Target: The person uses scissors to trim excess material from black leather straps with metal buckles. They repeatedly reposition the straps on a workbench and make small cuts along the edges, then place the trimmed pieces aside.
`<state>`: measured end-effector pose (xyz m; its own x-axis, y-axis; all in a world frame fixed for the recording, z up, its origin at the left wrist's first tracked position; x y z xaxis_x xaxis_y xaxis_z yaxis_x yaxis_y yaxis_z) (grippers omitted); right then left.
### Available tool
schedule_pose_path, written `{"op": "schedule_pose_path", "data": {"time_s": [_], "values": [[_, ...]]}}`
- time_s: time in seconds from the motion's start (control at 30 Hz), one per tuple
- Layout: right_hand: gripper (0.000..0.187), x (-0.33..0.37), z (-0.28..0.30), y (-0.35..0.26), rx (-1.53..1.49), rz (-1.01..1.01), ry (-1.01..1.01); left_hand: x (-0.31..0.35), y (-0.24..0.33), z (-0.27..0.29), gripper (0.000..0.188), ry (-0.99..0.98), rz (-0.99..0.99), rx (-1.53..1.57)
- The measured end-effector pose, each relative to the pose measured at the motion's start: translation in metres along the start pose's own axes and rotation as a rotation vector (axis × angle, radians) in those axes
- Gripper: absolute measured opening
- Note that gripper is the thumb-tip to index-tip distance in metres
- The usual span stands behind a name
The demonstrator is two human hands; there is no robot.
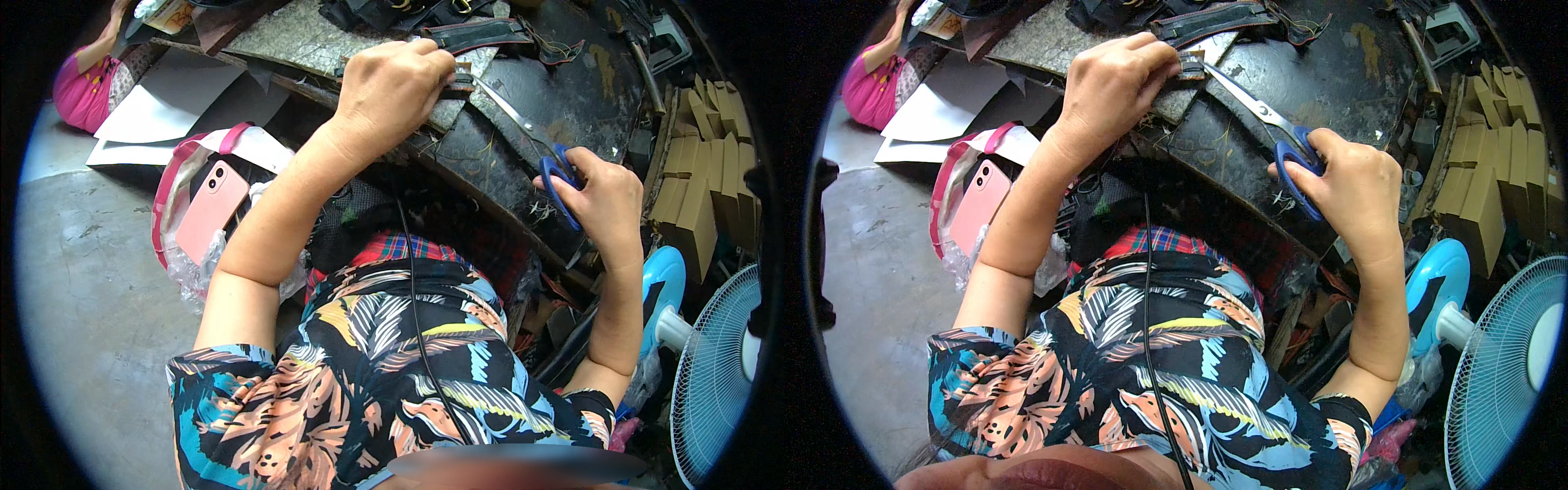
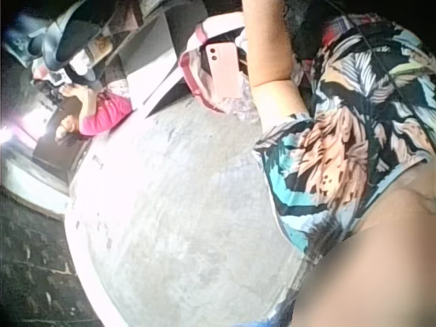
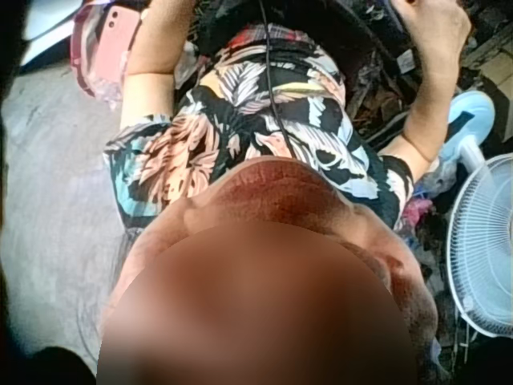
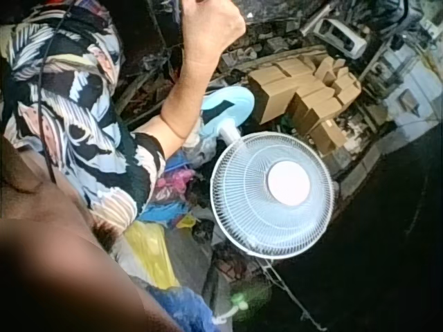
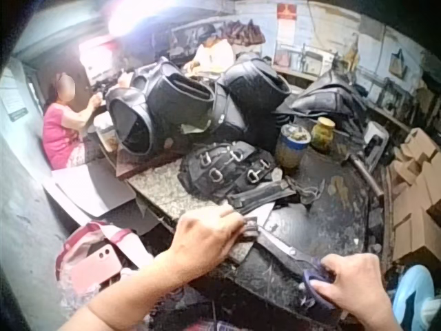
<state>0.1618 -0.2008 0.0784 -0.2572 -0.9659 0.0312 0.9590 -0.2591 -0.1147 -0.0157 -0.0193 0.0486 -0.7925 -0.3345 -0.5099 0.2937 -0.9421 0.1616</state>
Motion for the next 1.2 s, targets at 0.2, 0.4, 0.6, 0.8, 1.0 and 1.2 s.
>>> {"op": "schedule_pose_path", "data": {"time_s": [0.2,0.4,0.6,0.8,1.0,1.2], "values": [[0.043,0.005,0.018,-0.007,0.050,0.078,0.154,-0.004,-0.011,-0.004,0.011,0.035,0.071,0.021],[0.036,0.002,0.003,-0.024,0.212,0.164,0.120,-0.005,-0.009,-0.005,0.012,0.040,0.072,0.014],[0.034,0.002,0.005,-0.022,0.204,0.166,0.111,-0.006,-0.010,-0.002,0.009,0.036,0.084,0.001],[0.044,0.000,0.014,-0.025,0.168,0.097,0.037,-0.013,-0.012,-0.005,0.012,-0.149,-0.055,-0.062],[0.042,-0.006,0.023,-0.030,0.205,0.068,0.016,-0.015,-0.011,-0.015,0.011,-0.136,-0.034,-0.111],[0.043,-0.006,0.024,-0.032,0.207,0.070,-0.010,-0.008,-0.013,-0.025,0.013,-0.102,0.031,-0.009]]}}
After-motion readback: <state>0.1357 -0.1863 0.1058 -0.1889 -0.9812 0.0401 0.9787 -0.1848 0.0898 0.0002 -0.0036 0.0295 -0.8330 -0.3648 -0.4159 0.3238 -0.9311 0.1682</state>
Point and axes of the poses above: each hand's wrist, its own x-axis away from the middle knuckle, its own z-axis out of the back of the hand, y = z × x, the point moved 4 cm from there along -x, towards the middle knuckle, and after that the axes turned 7 degrees about -y, right-handed, at the moved point
